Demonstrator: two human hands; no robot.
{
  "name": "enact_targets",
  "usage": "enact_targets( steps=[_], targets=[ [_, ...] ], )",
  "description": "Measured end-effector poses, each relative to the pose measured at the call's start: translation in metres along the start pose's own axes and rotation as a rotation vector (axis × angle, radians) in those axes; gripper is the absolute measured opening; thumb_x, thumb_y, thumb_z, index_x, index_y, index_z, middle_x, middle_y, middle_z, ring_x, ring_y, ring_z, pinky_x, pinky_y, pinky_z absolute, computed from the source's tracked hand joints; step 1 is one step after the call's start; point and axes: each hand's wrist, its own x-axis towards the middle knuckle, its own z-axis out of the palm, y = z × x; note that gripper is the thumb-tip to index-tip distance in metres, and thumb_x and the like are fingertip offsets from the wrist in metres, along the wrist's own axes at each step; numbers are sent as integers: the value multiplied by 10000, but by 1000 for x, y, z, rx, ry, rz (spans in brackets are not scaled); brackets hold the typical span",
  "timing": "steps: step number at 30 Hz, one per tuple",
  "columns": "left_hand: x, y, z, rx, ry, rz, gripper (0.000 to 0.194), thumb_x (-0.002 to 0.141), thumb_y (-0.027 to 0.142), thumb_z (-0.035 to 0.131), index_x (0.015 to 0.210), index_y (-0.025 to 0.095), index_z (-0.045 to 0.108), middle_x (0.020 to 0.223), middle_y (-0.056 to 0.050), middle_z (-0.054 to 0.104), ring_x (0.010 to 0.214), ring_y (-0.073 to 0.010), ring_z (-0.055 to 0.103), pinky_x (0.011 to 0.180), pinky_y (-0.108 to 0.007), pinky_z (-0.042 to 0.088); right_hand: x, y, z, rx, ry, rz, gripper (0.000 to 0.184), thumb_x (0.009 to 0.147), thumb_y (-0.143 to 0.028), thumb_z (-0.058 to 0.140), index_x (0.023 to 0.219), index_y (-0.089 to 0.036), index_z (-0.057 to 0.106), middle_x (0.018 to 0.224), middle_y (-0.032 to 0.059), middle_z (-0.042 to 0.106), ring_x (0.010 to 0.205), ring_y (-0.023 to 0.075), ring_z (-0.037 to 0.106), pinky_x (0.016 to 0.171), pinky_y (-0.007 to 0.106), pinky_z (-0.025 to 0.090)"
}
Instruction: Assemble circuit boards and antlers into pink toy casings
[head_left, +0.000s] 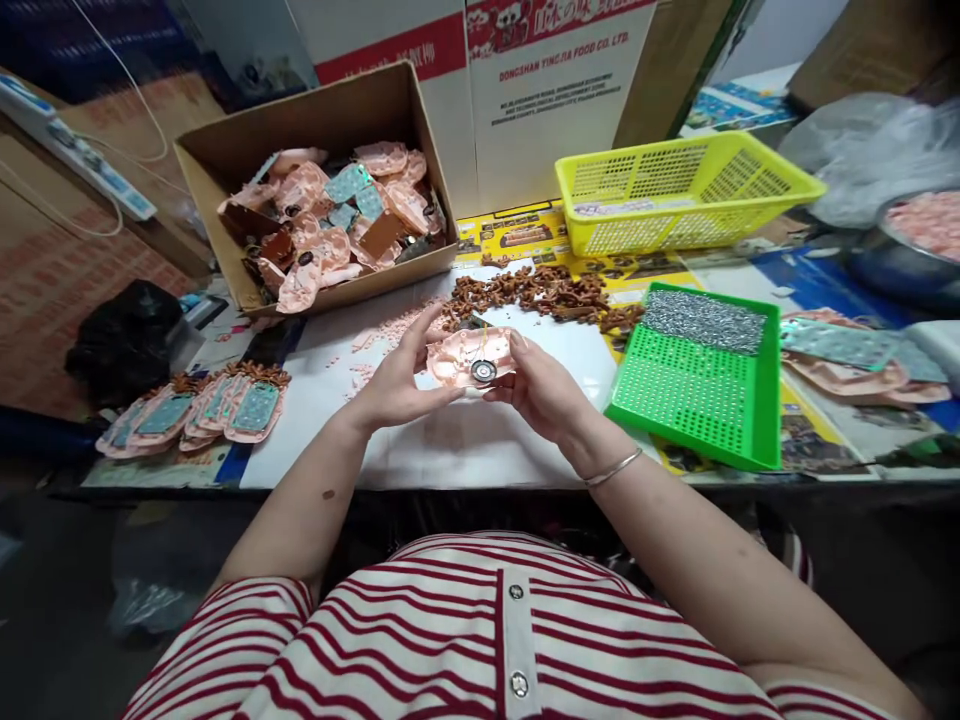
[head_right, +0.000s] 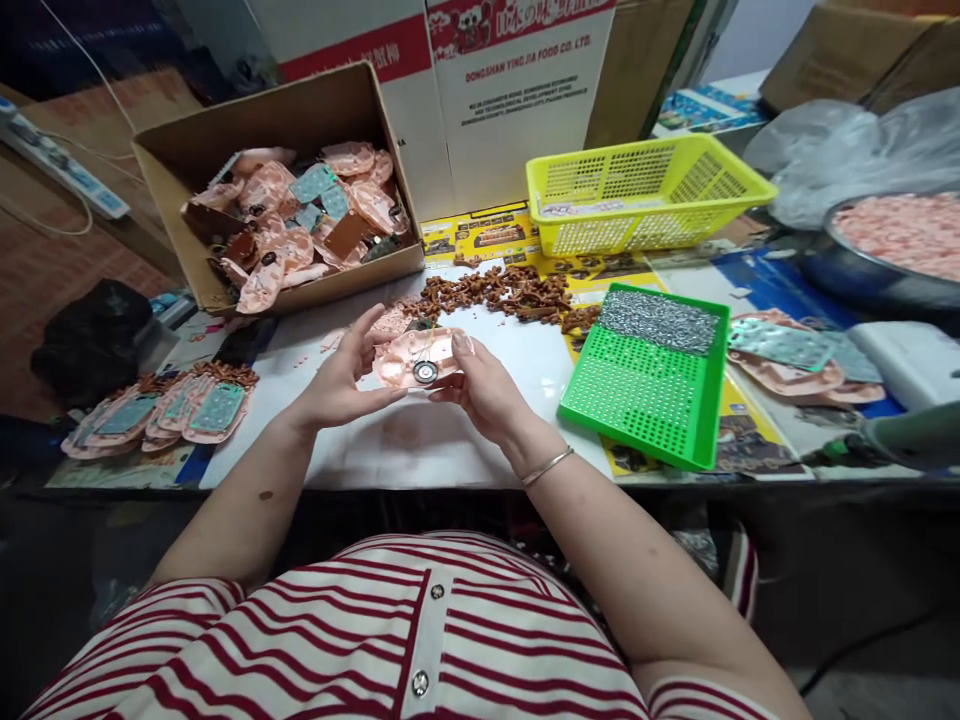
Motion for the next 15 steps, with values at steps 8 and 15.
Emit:
enact_targets(
  steps=[8, 15],
  targets=[
    [18, -9, 47, -303, 109, 138, 1324, 602, 651, 863, 1601, 387, 37, 1582, -175, 383, 1400, -352, 491, 1023, -459, 528, -15, 12, 14, 341, 169, 12, 297, 1021, -418, 445, 1085, -210, 648, 981, 56, 751, 729, 124, 684, 591, 209, 605],
    [17, -7, 52, -360, 150, 114, 1070, 636, 649, 839, 1514, 291, 342, 1510, -171, 474, 1317, -335, 556, 1048, -438, 503, -23, 22, 16, 227, 151, 60, 466, 916, -648, 543, 993, -196, 628, 774, 20, 674, 537, 101, 600, 457, 202, 537]
  ],
)
